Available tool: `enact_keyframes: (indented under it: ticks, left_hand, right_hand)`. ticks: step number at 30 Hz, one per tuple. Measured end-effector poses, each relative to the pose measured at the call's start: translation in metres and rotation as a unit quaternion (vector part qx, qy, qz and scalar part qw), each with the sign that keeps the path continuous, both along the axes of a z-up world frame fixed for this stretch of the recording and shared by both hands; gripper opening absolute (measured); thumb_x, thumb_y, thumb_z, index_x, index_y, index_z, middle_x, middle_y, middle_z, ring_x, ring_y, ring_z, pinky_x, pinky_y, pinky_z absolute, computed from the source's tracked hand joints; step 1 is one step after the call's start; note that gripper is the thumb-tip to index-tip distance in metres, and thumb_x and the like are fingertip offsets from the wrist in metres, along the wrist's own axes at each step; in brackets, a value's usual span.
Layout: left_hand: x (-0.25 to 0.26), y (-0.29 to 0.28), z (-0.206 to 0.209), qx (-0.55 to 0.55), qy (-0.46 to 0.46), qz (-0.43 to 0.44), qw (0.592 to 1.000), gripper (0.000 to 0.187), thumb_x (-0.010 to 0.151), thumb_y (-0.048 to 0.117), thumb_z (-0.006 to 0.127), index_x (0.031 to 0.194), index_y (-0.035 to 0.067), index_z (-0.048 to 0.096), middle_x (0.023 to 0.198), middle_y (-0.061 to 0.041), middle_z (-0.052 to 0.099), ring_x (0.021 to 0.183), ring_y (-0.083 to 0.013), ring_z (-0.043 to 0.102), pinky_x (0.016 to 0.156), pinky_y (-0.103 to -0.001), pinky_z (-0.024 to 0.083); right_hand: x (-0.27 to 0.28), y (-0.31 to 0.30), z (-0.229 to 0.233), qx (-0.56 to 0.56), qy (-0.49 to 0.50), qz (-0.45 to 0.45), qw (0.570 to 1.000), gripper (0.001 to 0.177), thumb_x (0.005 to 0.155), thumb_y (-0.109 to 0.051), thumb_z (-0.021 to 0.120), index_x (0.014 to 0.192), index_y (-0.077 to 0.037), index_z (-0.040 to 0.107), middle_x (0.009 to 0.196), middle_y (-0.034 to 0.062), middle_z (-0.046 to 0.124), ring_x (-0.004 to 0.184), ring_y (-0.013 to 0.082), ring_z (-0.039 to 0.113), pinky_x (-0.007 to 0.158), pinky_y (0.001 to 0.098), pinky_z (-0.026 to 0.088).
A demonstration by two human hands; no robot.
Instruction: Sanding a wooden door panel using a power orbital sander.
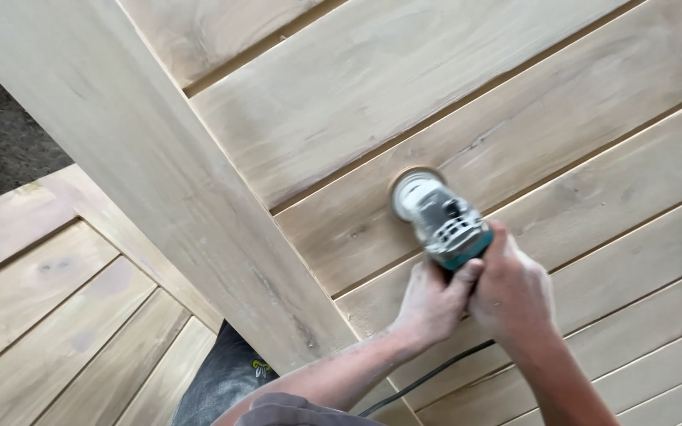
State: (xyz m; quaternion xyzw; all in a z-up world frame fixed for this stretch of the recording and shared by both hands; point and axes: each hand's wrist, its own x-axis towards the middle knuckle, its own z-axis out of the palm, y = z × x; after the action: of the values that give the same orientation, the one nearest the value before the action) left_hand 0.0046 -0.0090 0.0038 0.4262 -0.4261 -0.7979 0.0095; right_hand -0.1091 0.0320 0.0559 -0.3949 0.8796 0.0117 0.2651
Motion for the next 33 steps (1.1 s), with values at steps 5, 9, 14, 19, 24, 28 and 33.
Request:
enact_keyframes:
  ticks: [5, 9, 14, 19, 24, 28, 33]
  left_hand:
    - [-0.042, -0.012, 0.002, -0.029, 0.055, -0.022, 0.998, 0.064, 0.100, 0.056, 0.057, 0.122, -0.003, 0.061, 0.094, -0.018, 0.074, 0.089, -0.0279, 0.075, 0.080, -0.041, 0.058]
    - [-0.075, -0.017, -0.002, -0.058, 0.082, -0.035, 0.994, 0.069, 0.100, 0.057, 0.056, 0.135, -0.002, 0.057, 0.113, -0.022, 0.073, 0.107, -0.0355, 0.071, 0.089, -0.044, 0.055]
    - [-0.126, -0.025, -0.005, -0.048, 0.069, -0.087, 0.993, 0.071, 0.097, 0.058, 0.058, 0.131, -0.004, 0.056, 0.106, -0.023, 0.075, 0.105, -0.0371, 0.073, 0.087, -0.045, 0.056]
    - [-0.173, -0.034, -0.010, -0.033, 0.066, -0.088, 0.993, 0.070, 0.095, 0.056, 0.059, 0.127, -0.006, 0.057, 0.098, -0.022, 0.077, 0.098, -0.0353, 0.077, 0.084, -0.044, 0.059]
    - [-0.226, -0.039, -0.019, -0.050, 0.113, -0.087, 0.989, 0.069, 0.096, 0.055, 0.059, 0.124, -0.008, 0.059, 0.099, -0.024, 0.076, 0.101, -0.0370, 0.076, 0.086, -0.044, 0.058]
    - [-0.273, -0.048, -0.020, -0.054, 0.093, -0.134, 0.985, 0.077, 0.093, 0.061, 0.058, 0.120, -0.011, 0.059, 0.096, -0.027, 0.076, 0.098, -0.0385, 0.076, 0.083, -0.044, 0.059]
    - [-0.328, -0.041, -0.029, -0.078, 0.070, -0.205, 0.973, 0.094, 0.086, 0.074, 0.054, 0.112, -0.016, 0.060, 0.091, -0.032, 0.076, 0.092, -0.0413, 0.078, 0.076, -0.047, 0.061]
  right_hand:
    - [-0.036, 0.001, 0.001, 0.017, 0.019, -0.048, 0.999, 0.060, 0.081, -0.015, 0.075, 0.131, -0.003, 0.045, 0.094, 0.0259, 0.069, 0.082, 0.0487, 0.069, 0.068, 0.0561, 0.054]
    - [-0.063, -0.006, 0.002, 0.019, 0.038, -0.076, 0.996, 0.059, 0.082, -0.017, 0.076, 0.131, -0.004, 0.045, 0.093, 0.0258, 0.070, 0.083, 0.0498, 0.069, 0.068, 0.0572, 0.053]
    - [-0.108, -0.006, 0.003, -0.003, 0.053, -0.087, 0.995, 0.057, 0.084, -0.017, 0.074, 0.130, -0.003, 0.043, 0.093, 0.0252, 0.070, 0.083, 0.0486, 0.069, 0.067, 0.0558, 0.054]
    - [-0.151, -0.015, 0.003, -0.003, 0.047, -0.101, 0.994, 0.053, 0.086, -0.018, 0.072, 0.127, -0.001, 0.042, 0.093, 0.0256, 0.071, 0.084, 0.0479, 0.069, 0.067, 0.0550, 0.054]
    - [-0.199, -0.009, -0.008, 0.004, 0.080, -0.125, 0.989, 0.046, 0.093, -0.016, 0.067, 0.128, 0.001, 0.043, 0.093, 0.0286, 0.070, 0.087, 0.0507, 0.068, 0.072, 0.0572, 0.053]
    - [-0.238, -0.006, -0.011, 0.020, 0.102, -0.154, 0.983, 0.047, 0.094, -0.019, 0.068, 0.129, 0.002, 0.043, 0.094, 0.0311, 0.069, 0.090, 0.0523, 0.067, 0.074, 0.0586, 0.052]
    - [-0.281, 0.011, -0.018, -0.026, 0.109, -0.197, 0.974, 0.048, 0.099, -0.023, 0.069, 0.133, 0.001, 0.044, 0.103, 0.0302, 0.070, 0.096, 0.0527, 0.068, 0.077, 0.0588, 0.052]
